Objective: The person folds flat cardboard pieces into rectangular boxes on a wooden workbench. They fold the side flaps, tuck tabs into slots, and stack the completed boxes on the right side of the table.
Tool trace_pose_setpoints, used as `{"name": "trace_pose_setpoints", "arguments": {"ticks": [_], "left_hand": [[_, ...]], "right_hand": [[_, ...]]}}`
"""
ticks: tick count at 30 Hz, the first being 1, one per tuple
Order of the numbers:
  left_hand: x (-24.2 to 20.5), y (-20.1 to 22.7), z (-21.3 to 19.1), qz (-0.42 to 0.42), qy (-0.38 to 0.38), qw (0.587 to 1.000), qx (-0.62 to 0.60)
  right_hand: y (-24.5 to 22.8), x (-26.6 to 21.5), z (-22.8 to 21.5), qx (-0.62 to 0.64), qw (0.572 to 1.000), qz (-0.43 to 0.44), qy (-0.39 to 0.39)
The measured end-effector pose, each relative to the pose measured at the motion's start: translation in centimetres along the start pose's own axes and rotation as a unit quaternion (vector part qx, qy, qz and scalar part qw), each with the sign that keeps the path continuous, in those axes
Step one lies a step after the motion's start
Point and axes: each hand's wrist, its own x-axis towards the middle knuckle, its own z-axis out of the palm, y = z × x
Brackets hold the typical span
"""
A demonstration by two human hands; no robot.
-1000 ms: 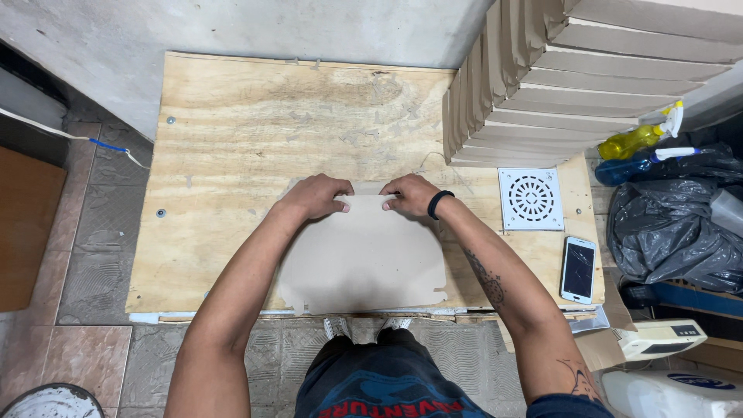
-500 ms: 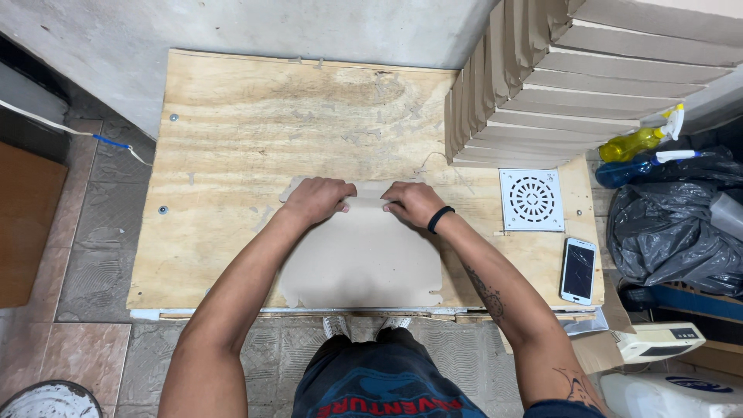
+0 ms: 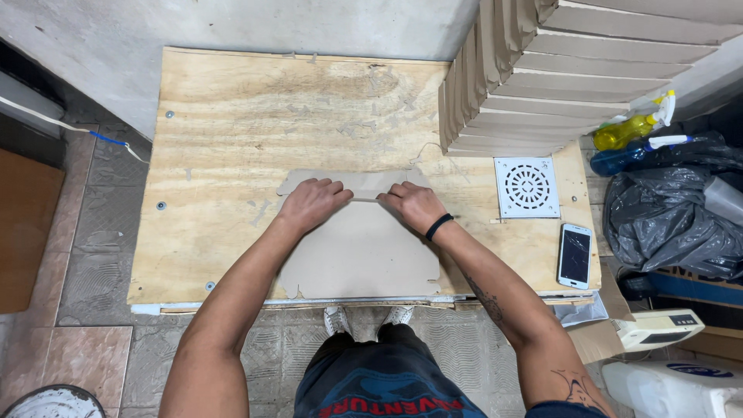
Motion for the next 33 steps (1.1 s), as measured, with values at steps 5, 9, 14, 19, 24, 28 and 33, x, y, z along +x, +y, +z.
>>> {"name": "trace_pose_setpoints", "arguments": {"ticks": [5,9,14,19,24,28,33], "left_hand": [[-1.2,0.2,0.0,0.024,0.069,0.996,0.041],[-2.6,0.8,0.2,0.031,0.117,0.990,0.075],[-4.6,1.7,-1.9,0.039,0.114,0.990,0.075],[-6.2,1.4,-0.9,0.044,0.090,0.994,0.054],[-7.2,0.6,1.4,0.062,0.011,0.997,-0.035],[-7.2,0.8,0.6,0.045,-0.037,0.995,-0.075],[-6.2,2.1,0.1,-0.027,-0.102,0.984,-0.147]], "right_hand": [[-1.6,-0.8,-1.1,-0.041,0.999,-0.005,0.029],[-3.1,-1.6,-1.9,-0.047,0.997,0.009,0.058],[-3.3,-3.1,0.9,-0.013,0.999,0.023,0.047],[-4.1,-4.4,2.1,-0.017,0.999,0.036,0.025],[-5.6,-4.4,-1.2,-0.010,0.994,0.086,-0.067],[-5.6,-3.0,0.3,0.004,0.990,0.113,-0.086],[-8.7,0.5,1.4,-0.090,0.980,0.137,-0.114]]}}
